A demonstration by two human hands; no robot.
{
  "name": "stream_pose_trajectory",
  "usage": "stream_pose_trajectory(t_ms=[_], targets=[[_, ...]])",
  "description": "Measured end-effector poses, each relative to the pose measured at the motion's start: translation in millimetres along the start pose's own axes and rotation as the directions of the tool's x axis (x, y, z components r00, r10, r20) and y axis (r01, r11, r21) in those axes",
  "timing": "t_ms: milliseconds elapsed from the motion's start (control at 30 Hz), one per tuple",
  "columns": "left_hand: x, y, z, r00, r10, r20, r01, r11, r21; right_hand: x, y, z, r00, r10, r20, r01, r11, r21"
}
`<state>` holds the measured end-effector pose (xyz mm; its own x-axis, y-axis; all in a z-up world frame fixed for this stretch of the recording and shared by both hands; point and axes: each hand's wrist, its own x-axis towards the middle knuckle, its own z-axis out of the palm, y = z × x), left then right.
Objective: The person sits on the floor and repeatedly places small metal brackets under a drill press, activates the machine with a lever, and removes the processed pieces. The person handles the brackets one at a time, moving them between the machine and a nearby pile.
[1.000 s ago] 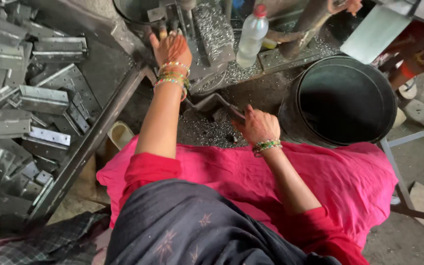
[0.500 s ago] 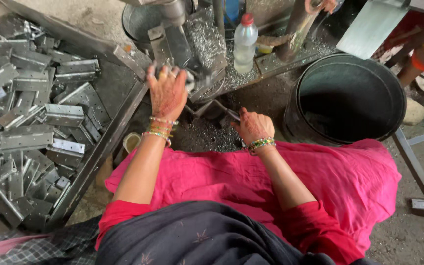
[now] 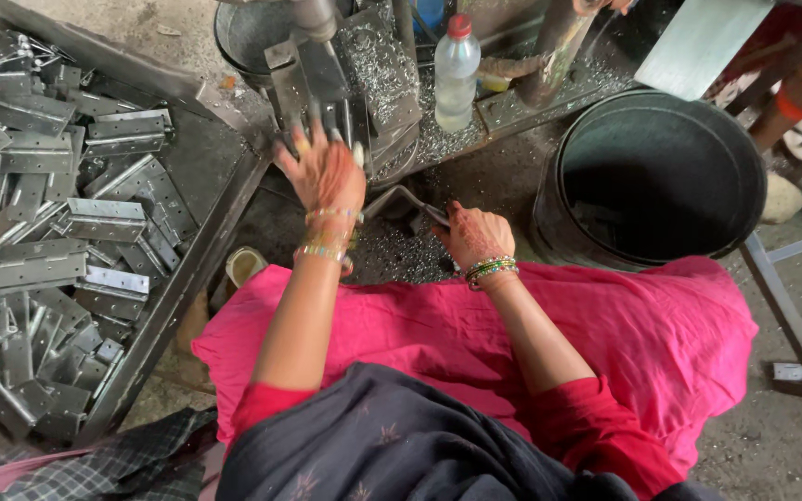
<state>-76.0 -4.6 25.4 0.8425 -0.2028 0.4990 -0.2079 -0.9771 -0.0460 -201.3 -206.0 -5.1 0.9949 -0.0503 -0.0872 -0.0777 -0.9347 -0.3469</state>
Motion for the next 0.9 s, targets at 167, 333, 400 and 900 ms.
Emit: stream_pose_trajectory(t_ms=[167,333,400,900], targets=[[-20,-8,-3,0.975,0.061,0.214,-0.073,0.996,0.049,-1,-14,-15,0.996,-0.077,-0.048,0.071,0.991,-0.11],[28,-1,22,0.97,-0.052,0.238,0.06,0.998,-0.025,2,-18,-26,1.0,-0.022,0.008,0.023,0.992,-0.122],[35,-4,27,0.973,-0.033,0.228,0.034,0.999,0.0,-1,-11,-12,0.999,0.031,0.021,-0.03,0.997,-0.071],[3,-8,8,0.989,0.043,0.139,-0.037,0.998,-0.043,5,4,12,0.998,0.05,-0.049,-0.055,0.994,-0.092]])
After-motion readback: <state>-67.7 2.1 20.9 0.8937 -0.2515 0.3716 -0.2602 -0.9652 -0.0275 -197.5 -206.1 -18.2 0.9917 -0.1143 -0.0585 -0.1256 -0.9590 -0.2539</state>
